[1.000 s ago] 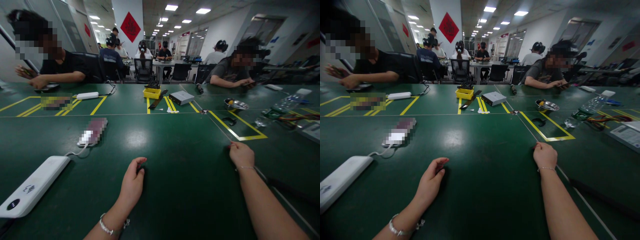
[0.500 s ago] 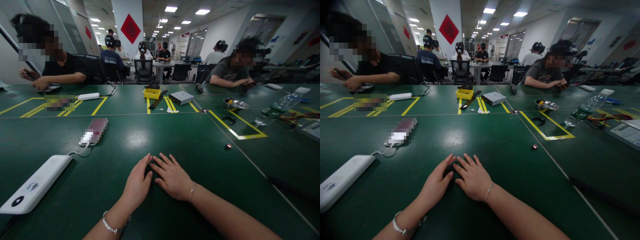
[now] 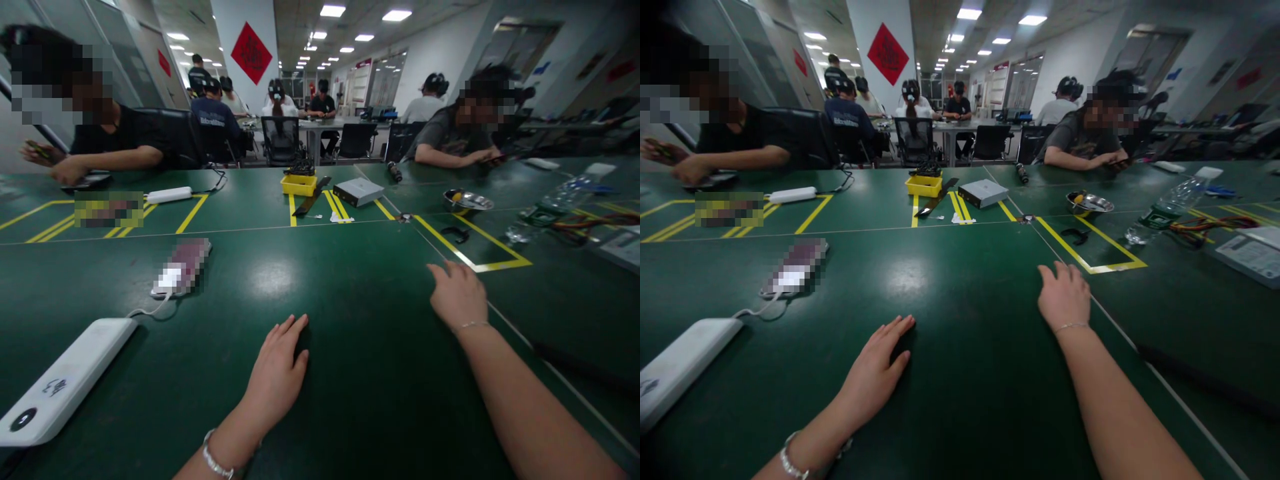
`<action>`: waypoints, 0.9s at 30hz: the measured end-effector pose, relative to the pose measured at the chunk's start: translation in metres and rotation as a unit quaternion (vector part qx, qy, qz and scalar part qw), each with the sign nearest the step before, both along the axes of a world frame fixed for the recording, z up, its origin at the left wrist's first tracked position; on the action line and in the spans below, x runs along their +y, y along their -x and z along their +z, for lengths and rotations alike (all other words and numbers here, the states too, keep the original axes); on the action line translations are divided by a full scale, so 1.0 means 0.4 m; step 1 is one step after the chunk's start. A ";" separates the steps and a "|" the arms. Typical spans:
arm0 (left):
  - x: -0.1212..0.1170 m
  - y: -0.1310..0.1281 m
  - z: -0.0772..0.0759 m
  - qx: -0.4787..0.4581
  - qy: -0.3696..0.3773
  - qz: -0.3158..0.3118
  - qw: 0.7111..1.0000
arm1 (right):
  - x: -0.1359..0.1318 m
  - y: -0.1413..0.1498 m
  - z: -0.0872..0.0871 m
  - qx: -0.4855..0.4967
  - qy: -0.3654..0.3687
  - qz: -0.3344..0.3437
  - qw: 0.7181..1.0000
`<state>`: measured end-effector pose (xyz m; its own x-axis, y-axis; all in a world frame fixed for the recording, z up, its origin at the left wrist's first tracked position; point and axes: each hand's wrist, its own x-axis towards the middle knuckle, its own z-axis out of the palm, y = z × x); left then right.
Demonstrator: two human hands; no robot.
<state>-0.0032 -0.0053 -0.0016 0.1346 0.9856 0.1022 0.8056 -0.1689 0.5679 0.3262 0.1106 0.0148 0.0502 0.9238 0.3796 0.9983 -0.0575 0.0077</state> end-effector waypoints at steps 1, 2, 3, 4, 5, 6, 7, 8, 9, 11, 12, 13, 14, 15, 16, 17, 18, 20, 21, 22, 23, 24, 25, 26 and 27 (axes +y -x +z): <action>0.000 0.000 0.000 -0.006 0.000 -0.001 1.000 | 0.009 -0.043 -0.003 -0.002 0.016 -0.042 0.999; 0.001 0.001 -0.001 -0.012 0.000 -0.002 1.000 | 0.017 -0.079 -0.007 0.002 0.042 -0.068 0.997; 0.001 0.002 -0.003 -0.017 0.000 -0.003 1.000 | 0.024 -0.105 -0.012 0.008 0.072 -0.080 0.994; 0.002 0.002 -0.004 -0.020 0.001 -0.004 1.000 | 0.030 -0.123 -0.016 0.016 0.099 -0.081 0.992; 0.003 0.003 -0.006 -0.022 0.001 -0.004 1.000 | 0.035 -0.134 -0.021 0.022 0.118 -0.079 0.990; 0.003 0.004 -0.008 -0.024 0.002 -0.005 1.000 | 0.041 -0.139 -0.024 0.026 0.128 -0.078 0.988; 0.004 0.005 -0.009 -0.024 0.004 -0.007 1.000 | 0.045 -0.140 -0.027 0.027 0.128 -0.078 0.988; 0.004 0.006 -0.010 -0.024 0.006 -0.008 1.000 | 0.049 -0.138 -0.029 0.026 0.124 -0.080 0.989; 0.004 0.006 -0.011 -0.025 0.008 -0.008 1.000 | 0.052 -0.136 -0.031 0.025 0.121 -0.081 0.989; 0.004 0.007 -0.011 -0.025 0.009 -0.006 1.000 | 0.055 -0.130 -0.032 0.020 0.116 -0.079 0.990; 0.003 0.008 -0.010 -0.025 0.009 -0.005 1.000 | 0.055 -0.127 -0.032 0.018 0.112 -0.075 0.991; 0.003 0.008 -0.010 -0.025 0.009 -0.004 1.000 | 0.055 -0.125 -0.031 0.017 0.108 -0.072 0.991; 0.003 0.008 -0.009 -0.025 0.011 -0.003 1.000 | 0.054 -0.123 -0.031 0.019 0.103 -0.070 0.992; 0.003 0.008 -0.009 -0.024 0.013 -0.004 1.000 | 0.053 -0.122 -0.031 0.022 0.097 -0.071 0.992; 0.003 0.008 -0.009 -0.023 0.016 -0.004 1.000 | 0.053 -0.121 -0.031 0.026 0.094 -0.073 0.993; 0.003 0.007 -0.009 -0.022 0.017 -0.003 1.000 | 0.052 -0.121 -0.032 0.031 0.093 -0.078 0.992; 0.003 0.007 -0.008 -0.022 0.017 -0.002 1.000 | 0.052 -0.121 -0.032 0.036 0.092 -0.086 0.991; 0.003 0.005 -0.007 -0.023 0.015 0.000 1.000 | 0.052 -0.120 -0.033 0.046 0.090 -0.103 0.990; 0.003 0.004 -0.006 -0.024 0.015 0.001 1.000 | 0.053 -0.120 -0.033 0.048 0.090 -0.110 0.989; 0.003 0.003 -0.005 -0.023 0.015 0.000 1.000 | 0.054 -0.119 -0.033 0.050 0.090 -0.115 0.988; 0.003 0.002 -0.003 -0.021 0.017 0.001 1.000 | 0.054 -0.118 -0.032 0.049 0.090 -0.117 0.988; 0.002 0.000 -0.001 -0.016 0.018 0.003 1.000 | 0.055 -0.117 -0.032 0.047 0.091 -0.118 0.988; 0.002 -0.001 0.002 -0.010 0.018 0.006 1.000 | 0.056 -0.115 -0.031 0.043 0.091 -0.118 0.988; 0.002 -0.002 0.005 -0.003 0.019 0.009 1.000 | 0.057 -0.113 -0.030 0.041 0.091 -0.118 0.988; 0.002 -0.004 0.008 0.002 0.019 0.012 1.000 | 0.057 -0.112 -0.029 0.040 0.091 -0.119 0.988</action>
